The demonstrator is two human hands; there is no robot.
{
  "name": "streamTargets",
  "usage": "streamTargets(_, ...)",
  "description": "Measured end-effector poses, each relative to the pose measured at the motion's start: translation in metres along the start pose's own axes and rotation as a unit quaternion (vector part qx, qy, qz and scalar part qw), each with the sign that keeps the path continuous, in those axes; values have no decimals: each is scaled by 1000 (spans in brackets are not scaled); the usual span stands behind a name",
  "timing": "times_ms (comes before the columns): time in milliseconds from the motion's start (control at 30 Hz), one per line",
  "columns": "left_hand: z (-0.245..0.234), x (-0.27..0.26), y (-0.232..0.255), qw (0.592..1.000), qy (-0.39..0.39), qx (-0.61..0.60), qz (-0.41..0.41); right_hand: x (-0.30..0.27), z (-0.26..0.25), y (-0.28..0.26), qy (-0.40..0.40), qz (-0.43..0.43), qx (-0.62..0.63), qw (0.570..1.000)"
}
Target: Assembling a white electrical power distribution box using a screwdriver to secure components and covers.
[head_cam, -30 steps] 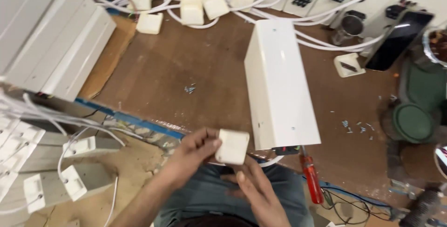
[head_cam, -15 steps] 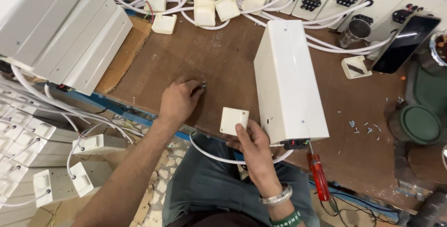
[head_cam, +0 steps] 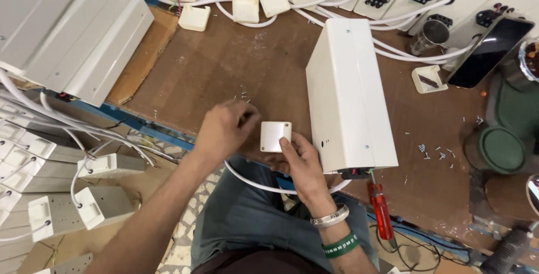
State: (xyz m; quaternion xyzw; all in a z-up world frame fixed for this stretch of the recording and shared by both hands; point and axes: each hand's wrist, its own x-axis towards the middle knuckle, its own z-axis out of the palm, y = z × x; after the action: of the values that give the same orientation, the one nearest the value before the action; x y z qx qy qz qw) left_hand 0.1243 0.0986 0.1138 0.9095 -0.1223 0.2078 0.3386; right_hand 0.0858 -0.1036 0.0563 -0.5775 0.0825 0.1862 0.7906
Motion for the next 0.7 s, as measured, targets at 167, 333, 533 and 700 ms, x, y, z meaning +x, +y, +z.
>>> streamTargets(167,-6,-18,19,997,-53,-63,9,-2,7,-8,-11,-3,7,1000)
streamTargets(333,1,-20,25,997,-61,-43,28,-1,2,-1,-20,-14,6,1000)
streamTargets(533,6,-13,34,987,-114,60,99,-5,9,3,-6,-51,-48,998)
streamTargets(700,12,-10,37,972,-146,133,124,-8,12,1,2,-71,-80,994)
